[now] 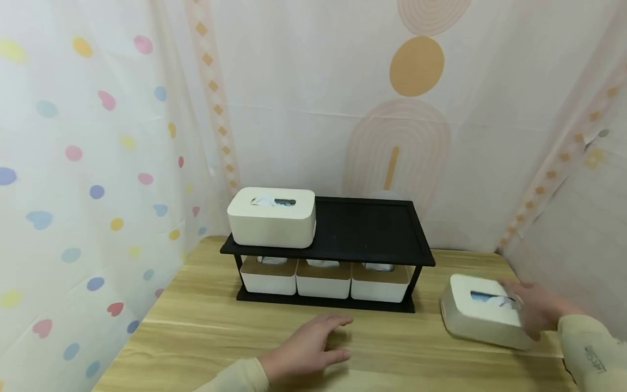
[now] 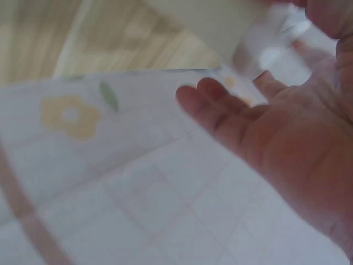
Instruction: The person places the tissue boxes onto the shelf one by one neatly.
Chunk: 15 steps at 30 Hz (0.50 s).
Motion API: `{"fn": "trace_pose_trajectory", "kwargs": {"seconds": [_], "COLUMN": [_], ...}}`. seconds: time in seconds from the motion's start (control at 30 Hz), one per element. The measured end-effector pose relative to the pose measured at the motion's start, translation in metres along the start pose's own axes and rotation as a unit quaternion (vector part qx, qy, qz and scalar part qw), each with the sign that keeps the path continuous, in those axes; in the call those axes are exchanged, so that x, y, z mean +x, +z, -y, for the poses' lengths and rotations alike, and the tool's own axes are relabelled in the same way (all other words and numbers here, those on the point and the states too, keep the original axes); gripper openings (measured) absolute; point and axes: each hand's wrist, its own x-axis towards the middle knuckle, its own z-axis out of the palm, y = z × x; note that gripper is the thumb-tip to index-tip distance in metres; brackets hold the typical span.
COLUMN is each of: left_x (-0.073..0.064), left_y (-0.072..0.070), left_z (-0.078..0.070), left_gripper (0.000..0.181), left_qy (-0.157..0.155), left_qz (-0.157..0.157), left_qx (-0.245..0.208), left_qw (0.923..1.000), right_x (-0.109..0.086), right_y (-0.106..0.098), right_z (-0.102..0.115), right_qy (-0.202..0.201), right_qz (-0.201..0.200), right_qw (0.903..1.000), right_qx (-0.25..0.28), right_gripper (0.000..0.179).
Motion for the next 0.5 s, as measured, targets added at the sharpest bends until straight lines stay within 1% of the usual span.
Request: {"fn": "trace_pose_trajectory", "kwargs": {"seconds": [0.1, 0.2, 0.27, 0.3, 0.4, 0.5], "left_x": [0.000, 0.001, 0.001, 0.001, 0.002, 0.003], "left_y": [0.000, 0.001, 0.002, 0.002, 0.003, 0.004], "left_z": [-0.003, -0.006, -0.008, -0.009, -0.012, -0.015], "left_gripper": [0.063, 0.064, 0.065, 0.065, 0.066, 0.073], "left_qy": [0.006, 0.010, 0.012, 0.012, 0.009, -0.006], "left_qz": [0.009, 0.021, 0.031, 0.036, 0.052, 0.059], "left_qx": [-0.001, -0.006, -0.010, -0.016, -0.031, -0.051], "left_qw": [0.9999, 0.9997, 0.9994, 0.9991, 0.9981, 0.9969], "right_x": [-0.012, -0.023, -0.027, -0.029, -0.032, -0.033], "right_y": [0.006, 0.012, 0.016, 0.017, 0.023, 0.031], "right_z": [0.004, 0.011, 0.018, 0.022, 0.036, 0.054], "right_qy": [-0.026, -0.058, -0.075, -0.075, -0.107, -0.150], "right_qz": [0.000, -0.017, -0.027, -0.028, -0.039, -0.046], "right_qw": [0.9996, 0.9973, 0.9956, 0.9952, 0.9912, 0.9860], "right_qx": [-0.009, -0.040, -0.050, -0.055, -0.066, -0.055], "right_gripper": [0.118, 0.119, 0.121, 0.124, 0.126, 0.120]}}
